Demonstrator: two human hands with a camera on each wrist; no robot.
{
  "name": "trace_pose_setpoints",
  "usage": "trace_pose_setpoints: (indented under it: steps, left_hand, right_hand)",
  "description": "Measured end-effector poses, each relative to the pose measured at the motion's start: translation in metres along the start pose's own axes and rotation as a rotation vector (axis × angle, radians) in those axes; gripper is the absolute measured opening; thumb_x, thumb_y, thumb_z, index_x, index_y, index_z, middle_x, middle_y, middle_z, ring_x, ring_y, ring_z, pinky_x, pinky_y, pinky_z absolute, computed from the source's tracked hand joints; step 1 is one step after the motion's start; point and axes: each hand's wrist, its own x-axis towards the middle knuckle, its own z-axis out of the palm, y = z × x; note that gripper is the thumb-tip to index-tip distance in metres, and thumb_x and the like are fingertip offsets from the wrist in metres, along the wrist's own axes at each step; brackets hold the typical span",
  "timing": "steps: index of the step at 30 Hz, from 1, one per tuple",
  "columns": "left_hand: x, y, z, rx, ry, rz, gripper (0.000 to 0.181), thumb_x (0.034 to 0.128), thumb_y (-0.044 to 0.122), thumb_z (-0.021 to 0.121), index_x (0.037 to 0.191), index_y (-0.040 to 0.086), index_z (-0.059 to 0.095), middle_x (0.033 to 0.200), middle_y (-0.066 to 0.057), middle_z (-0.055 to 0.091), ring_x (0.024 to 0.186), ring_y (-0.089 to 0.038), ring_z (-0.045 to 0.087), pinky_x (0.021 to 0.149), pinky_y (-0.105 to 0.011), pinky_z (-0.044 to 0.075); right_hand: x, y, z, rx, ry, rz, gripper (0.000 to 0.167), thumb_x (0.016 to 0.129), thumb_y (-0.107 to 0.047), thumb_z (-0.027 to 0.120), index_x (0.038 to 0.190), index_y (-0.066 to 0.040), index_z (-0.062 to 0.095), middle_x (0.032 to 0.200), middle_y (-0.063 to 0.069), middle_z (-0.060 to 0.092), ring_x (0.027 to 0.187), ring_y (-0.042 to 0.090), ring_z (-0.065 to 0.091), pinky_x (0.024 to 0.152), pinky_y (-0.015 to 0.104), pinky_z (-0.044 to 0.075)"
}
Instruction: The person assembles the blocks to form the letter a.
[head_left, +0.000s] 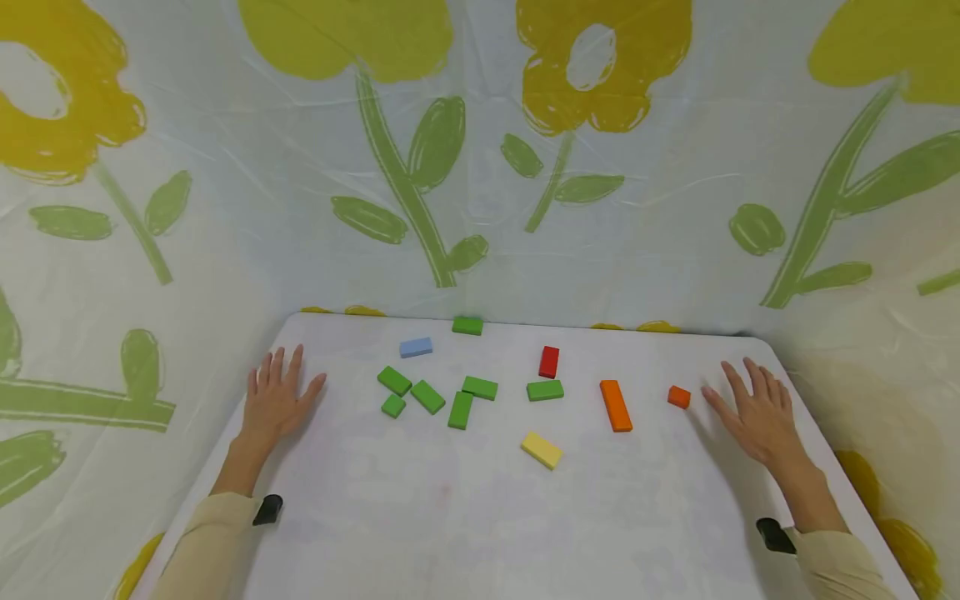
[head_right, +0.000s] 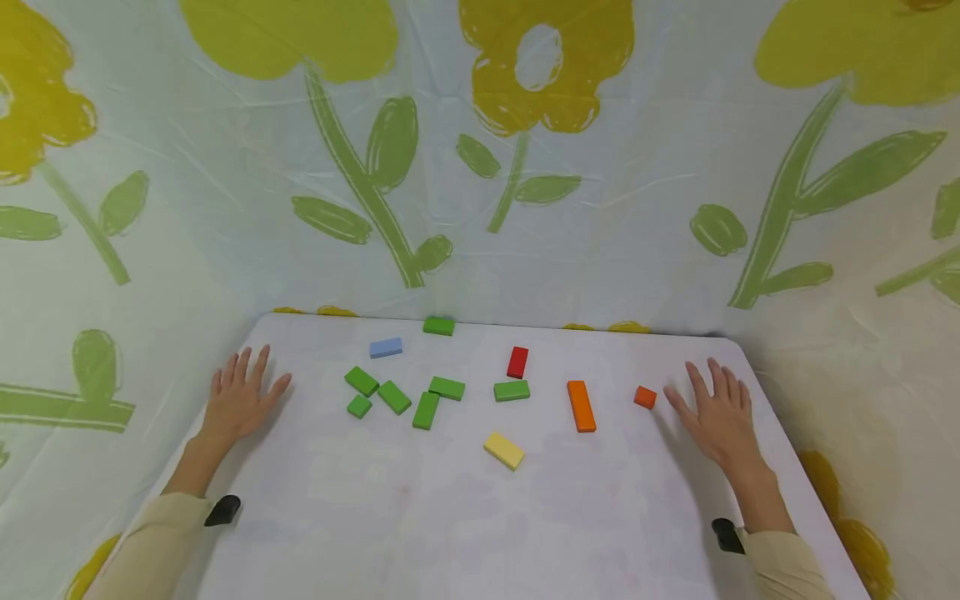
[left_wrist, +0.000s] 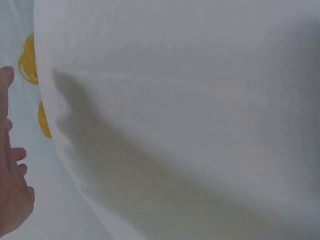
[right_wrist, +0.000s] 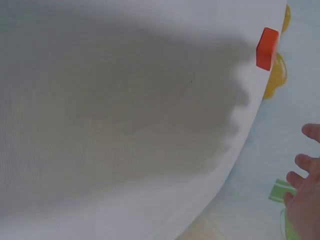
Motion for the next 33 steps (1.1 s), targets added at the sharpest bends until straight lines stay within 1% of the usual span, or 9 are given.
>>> trace_pose_setpoints:
  steps: [2,6,9,12,17,19,24,28,33]
  left_hand:
    - [0.000,0.001,0.002,-0.030,0.049,0.012,0.071,0.1064,0.042,0.049,0.155,-0.006,0.030,0.151,-0.043,0.029,0.140,-0.061,0.025,0.114,-0.072,0.016]
    - [0.002,0.008,0.006,-0.106,0.128,0.022,0.060,0.1051,0.029,0.055,0.147,-0.012,0.039,0.138,-0.044,0.042,0.125,-0.062,0.042,0.105,-0.070,0.032]
    - [0.003,0.016,0.009,-0.153,0.139,0.011,0.056,0.1042,0.024,0.058,0.143,-0.013,0.044,0.134,-0.043,0.047,0.120,-0.061,0.047,0.101,-0.069,0.037]
    - [0.004,0.025,0.013,-0.189,0.124,0.005,0.053,0.1043,0.021,0.058,0.142,-0.014,0.046,0.134,-0.043,0.047,0.120,-0.060,0.048,0.101,-0.069,0.039]
    - [0.005,0.040,0.018,-0.247,0.043,-0.028,0.055,0.1068,0.025,0.055,0.147,-0.011,0.043,0.140,-0.040,0.044,0.128,-0.057,0.044,0.105,-0.067,0.037]
    - [0.006,0.046,0.019,-0.273,0.021,-0.039,0.056,0.1073,0.027,0.054,0.148,-0.009,0.041,0.142,-0.038,0.043,0.131,-0.056,0.042,0.108,-0.066,0.035]
    - [0.005,0.058,0.023,-0.322,-0.001,-0.039,0.057,0.1073,0.028,0.054,0.150,-0.007,0.040,0.144,-0.035,0.042,0.136,-0.053,0.040,0.111,-0.065,0.033]
    - [0.003,0.066,0.027,-0.351,-0.028,-0.033,0.057,0.1070,0.029,0.055,0.151,-0.005,0.040,0.144,-0.033,0.043,0.137,-0.051,0.041,0.112,-0.064,0.033]
    - [0.001,0.075,0.031,-0.388,-0.047,-0.015,0.057,0.1068,0.027,0.056,0.151,-0.005,0.040,0.143,-0.032,0.045,0.136,-0.049,0.043,0.111,-0.063,0.035]
  right_hand:
    - [0.003,-0.003,0.002,0.035,0.082,-0.047,0.063,0.105,-0.037,0.055,0.148,0.006,0.038,0.149,0.040,0.029,0.136,0.062,0.024,0.114,0.074,0.011]
    - [0.007,-0.010,0.009,0.100,0.257,-0.152,0.046,0.093,-0.008,0.071,0.130,0.013,0.054,0.130,0.039,0.050,0.122,0.058,0.042,0.103,0.073,0.029]
    - [0.009,-0.019,0.014,0.148,0.296,-0.173,0.041,0.087,0.003,0.074,0.124,0.013,0.060,0.123,0.036,0.056,0.115,0.055,0.048,0.098,0.071,0.035]
    - [0.011,-0.028,0.016,0.185,0.282,-0.156,0.036,0.089,0.004,0.072,0.122,0.012,0.061,0.121,0.034,0.057,0.113,0.054,0.049,0.094,0.069,0.037]
    - [0.014,-0.040,0.018,0.228,0.232,-0.128,0.033,0.092,0.004,0.069,0.123,0.012,0.062,0.121,0.033,0.056,0.112,0.053,0.050,0.092,0.069,0.040]
    - [0.015,-0.046,0.018,0.234,0.196,-0.113,0.033,0.094,0.002,0.068,0.125,0.010,0.061,0.122,0.032,0.056,0.111,0.051,0.051,0.091,0.068,0.042]
    - [0.018,-0.060,0.020,0.251,0.107,-0.092,0.038,0.095,0.002,0.068,0.131,0.007,0.058,0.126,0.027,0.056,0.108,0.045,0.056,0.088,0.063,0.047]
    - [0.021,-0.068,0.023,0.263,0.016,-0.076,0.042,0.097,-0.001,0.067,0.136,0.005,0.055,0.131,0.027,0.053,0.108,0.043,0.057,0.091,0.062,0.051]
    - [0.024,-0.076,0.029,0.289,-0.058,-0.095,0.045,0.098,-0.005,0.068,0.139,0.005,0.054,0.133,0.027,0.053,0.100,0.038,0.059,0.085,0.056,0.055]
